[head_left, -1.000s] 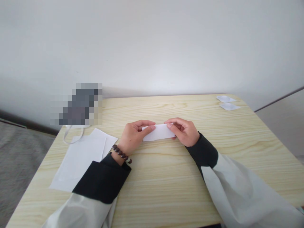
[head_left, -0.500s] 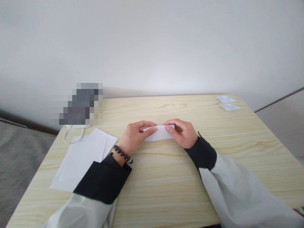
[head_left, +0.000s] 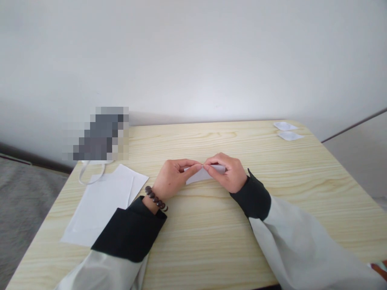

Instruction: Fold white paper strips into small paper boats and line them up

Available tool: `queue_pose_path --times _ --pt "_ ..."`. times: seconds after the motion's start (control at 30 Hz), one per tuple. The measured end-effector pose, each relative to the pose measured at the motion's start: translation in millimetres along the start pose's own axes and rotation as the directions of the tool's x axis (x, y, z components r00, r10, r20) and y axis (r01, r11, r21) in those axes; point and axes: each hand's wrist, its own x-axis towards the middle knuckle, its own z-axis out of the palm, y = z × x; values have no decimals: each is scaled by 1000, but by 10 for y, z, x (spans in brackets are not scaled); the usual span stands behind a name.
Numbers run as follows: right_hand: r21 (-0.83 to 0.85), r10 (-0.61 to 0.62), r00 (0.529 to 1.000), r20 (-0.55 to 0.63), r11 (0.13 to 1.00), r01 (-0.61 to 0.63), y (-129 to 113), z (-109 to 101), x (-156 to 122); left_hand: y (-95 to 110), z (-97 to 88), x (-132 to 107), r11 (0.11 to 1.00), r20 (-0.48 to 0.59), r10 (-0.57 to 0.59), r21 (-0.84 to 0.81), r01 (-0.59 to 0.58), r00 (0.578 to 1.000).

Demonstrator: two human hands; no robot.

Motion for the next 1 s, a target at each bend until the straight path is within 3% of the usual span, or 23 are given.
queue_pose_path --times 0.23,0.53,0.73,0.8,0.87,1.0 --pt "-9 -9 997 72 1000 9 53 -35 0 23 0 -36 992 -69 76 107 -69 995" --pt "-41 62 976 207 998 -55 327 -300 25 -26 -48 -10 989 -131 6 144 13 991" --pt "40 146 984 100 988 -150 277 -250 17 -11 -46 -9 990 -125 19 142 -1 992" --pt "84 116 987 111 988 -126 211 -188 13 0 -23 -17 991 -112 40 132 -25 993" --pt "38 35 983 181 998 -42 153 -127 10 12 9 -28 992 -84 55 119 -45 995" --pt "-29 -58 976 212 997 66 125 -98 18 28 42 -51 988 -67 30 151 -20 997"
